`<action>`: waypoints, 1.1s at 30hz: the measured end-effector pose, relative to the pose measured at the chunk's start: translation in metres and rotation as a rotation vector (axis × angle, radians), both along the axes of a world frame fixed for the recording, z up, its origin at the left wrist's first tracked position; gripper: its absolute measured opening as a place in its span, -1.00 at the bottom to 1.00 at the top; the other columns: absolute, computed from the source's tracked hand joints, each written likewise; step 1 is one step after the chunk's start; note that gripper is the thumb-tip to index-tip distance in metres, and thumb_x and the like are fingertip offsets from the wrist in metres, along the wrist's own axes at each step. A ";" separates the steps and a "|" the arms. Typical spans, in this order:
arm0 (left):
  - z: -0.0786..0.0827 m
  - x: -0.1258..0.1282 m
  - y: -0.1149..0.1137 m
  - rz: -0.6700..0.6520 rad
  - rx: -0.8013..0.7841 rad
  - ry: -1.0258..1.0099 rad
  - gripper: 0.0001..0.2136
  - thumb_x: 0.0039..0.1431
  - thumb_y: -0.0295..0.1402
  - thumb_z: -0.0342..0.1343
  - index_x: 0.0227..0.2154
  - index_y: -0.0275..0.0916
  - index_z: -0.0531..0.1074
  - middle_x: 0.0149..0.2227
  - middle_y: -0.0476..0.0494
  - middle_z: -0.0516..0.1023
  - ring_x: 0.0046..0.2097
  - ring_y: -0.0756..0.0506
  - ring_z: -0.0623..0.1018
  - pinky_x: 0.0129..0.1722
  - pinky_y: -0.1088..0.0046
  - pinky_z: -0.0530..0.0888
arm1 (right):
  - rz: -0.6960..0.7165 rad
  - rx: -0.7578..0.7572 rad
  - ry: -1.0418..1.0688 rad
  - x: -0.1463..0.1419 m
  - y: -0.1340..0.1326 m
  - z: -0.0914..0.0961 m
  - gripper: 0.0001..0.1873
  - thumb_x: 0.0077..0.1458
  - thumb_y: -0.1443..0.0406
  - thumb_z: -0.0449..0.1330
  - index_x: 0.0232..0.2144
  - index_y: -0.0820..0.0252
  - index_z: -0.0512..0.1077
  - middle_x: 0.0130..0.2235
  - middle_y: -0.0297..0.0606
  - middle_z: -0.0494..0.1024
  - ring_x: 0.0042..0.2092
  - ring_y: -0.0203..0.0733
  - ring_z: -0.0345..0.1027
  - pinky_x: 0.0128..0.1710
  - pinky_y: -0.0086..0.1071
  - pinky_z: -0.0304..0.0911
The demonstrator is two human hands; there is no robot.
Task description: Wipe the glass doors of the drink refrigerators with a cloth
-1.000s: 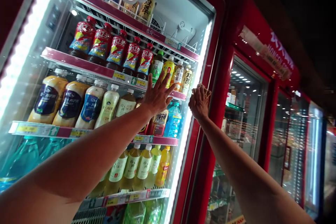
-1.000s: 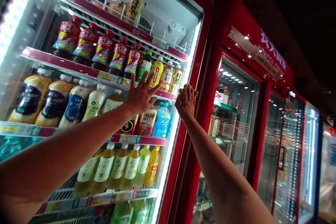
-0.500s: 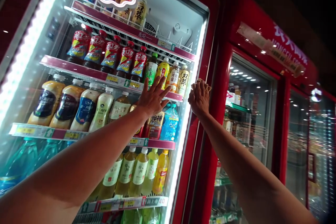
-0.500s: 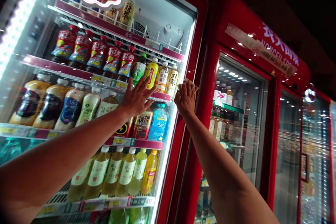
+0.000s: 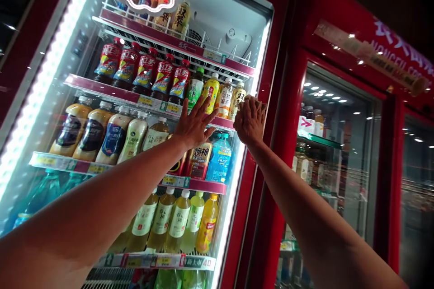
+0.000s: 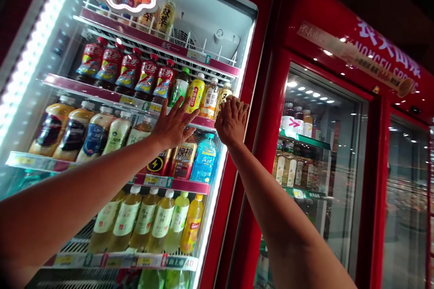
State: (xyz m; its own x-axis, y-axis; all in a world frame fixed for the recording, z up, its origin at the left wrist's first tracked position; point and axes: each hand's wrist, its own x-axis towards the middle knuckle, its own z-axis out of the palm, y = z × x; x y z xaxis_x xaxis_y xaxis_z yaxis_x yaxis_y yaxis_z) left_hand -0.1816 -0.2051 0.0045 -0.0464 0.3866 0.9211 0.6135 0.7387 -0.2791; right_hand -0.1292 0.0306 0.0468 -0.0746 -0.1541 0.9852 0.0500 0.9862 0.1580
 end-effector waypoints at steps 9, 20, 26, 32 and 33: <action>-0.001 0.004 -0.003 0.040 -0.015 0.011 -0.39 0.40 -0.11 -0.07 0.45 -0.01 0.00 0.54 -0.18 -0.29 0.54 -0.30 -0.24 0.44 -0.26 -0.33 | -0.014 -0.098 0.068 0.000 0.005 0.022 -0.30 0.33 0.16 -0.09 0.45 0.22 0.08 0.51 -0.13 0.03 0.53 0.14 -0.25 0.47 0.28 -0.28; 0.007 0.012 -0.010 0.066 -0.044 -0.002 -0.44 0.39 -0.04 -0.05 0.39 0.00 0.14 0.53 -0.20 -0.13 0.52 -0.34 -0.08 0.42 -0.30 -0.11 | 0.001 0.031 0.022 0.007 0.015 0.023 -0.33 0.33 0.16 -0.06 0.43 0.18 0.14 0.50 -0.19 0.08 0.53 0.04 -0.21 0.49 0.17 -0.22; 0.038 0.011 -0.033 0.009 -0.060 0.063 -0.43 0.40 -0.06 -0.11 0.40 -0.12 0.12 0.44 -0.26 0.15 0.38 -0.33 0.24 0.37 -0.08 0.15 | -0.007 -0.098 0.047 -0.005 -0.003 0.030 -0.32 0.34 0.17 -0.11 0.45 0.16 0.09 0.51 -0.20 0.04 0.53 0.06 -0.26 0.48 0.25 -0.33; 0.055 -0.018 -0.063 0.015 -0.017 0.131 -0.42 0.39 -0.04 -0.12 0.40 -0.06 0.10 0.52 -0.24 -0.08 0.51 -0.35 -0.05 0.43 -0.21 -0.11 | -0.037 0.072 -0.044 0.006 0.006 0.031 -0.34 0.36 0.16 -0.12 0.44 0.15 0.11 0.50 -0.25 0.06 0.53 -0.08 -0.22 0.52 0.09 -0.30; 0.054 -0.023 -0.065 0.007 -0.026 0.135 -0.41 0.39 -0.03 -0.15 0.41 -0.06 0.07 0.52 -0.24 -0.09 0.51 -0.35 -0.07 0.43 -0.23 -0.15 | -0.037 0.029 -0.022 0.003 0.002 0.032 -0.33 0.36 0.17 -0.12 0.45 0.15 0.09 0.50 -0.24 0.06 0.53 -0.06 -0.23 0.51 0.13 -0.32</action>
